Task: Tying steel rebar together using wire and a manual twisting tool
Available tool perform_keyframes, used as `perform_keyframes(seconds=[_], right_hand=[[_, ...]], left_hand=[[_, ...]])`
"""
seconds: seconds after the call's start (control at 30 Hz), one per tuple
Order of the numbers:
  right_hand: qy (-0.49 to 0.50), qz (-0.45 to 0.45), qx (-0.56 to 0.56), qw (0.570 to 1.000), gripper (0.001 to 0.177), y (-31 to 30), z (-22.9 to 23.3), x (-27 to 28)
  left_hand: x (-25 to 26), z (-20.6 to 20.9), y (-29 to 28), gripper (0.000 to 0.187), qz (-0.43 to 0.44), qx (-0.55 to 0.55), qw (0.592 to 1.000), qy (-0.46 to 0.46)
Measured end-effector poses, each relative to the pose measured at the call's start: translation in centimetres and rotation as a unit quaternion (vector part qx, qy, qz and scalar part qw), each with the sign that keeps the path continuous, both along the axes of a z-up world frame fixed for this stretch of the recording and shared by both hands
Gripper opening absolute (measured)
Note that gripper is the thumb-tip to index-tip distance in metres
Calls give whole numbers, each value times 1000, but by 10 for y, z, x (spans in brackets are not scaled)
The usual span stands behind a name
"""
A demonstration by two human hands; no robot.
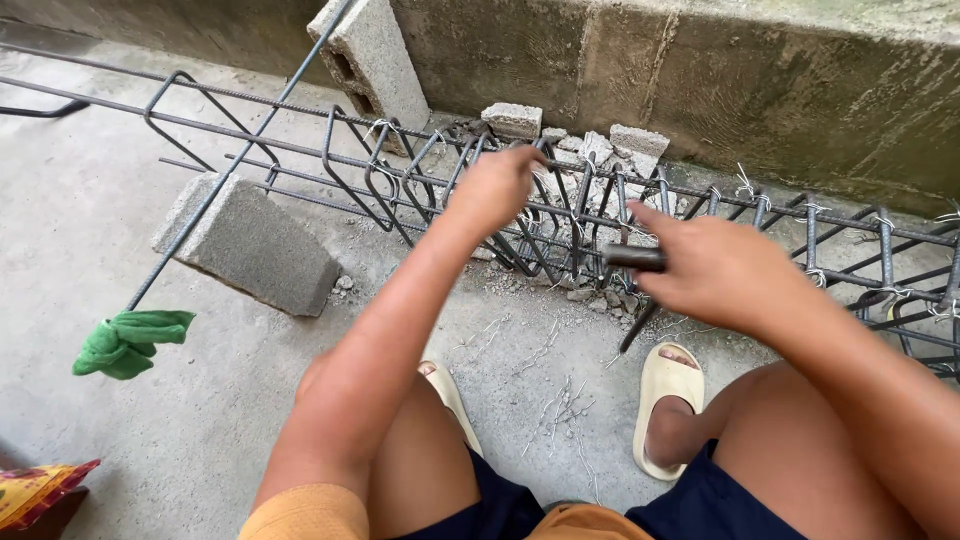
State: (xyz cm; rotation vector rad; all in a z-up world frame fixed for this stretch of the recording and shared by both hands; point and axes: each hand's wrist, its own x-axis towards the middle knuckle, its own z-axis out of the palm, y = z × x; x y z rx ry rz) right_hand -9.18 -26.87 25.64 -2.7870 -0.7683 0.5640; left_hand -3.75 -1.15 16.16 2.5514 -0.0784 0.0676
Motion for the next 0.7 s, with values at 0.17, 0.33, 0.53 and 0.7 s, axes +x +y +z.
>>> perform_keyframes(seconds=[0.17, 0.33, 0.53, 0.7], right_hand=[[-77, -118, -105, 984, 73, -51, -14, 25], [-136, -104, -114, 979, 77, -95, -65, 40], [-72, -74, -83, 991, 85, -93, -92, 50], [-30, -86, -22, 996, 88, -99, -120, 55]], left_hand=[[42, -24, 63, 29, 106, 182, 977, -46], [103, -63, 108, 20, 110, 253, 960, -51], [191, -113, 109, 19, 128, 313, 940, 37], [228, -145, 93, 18, 112, 315, 942, 34]])
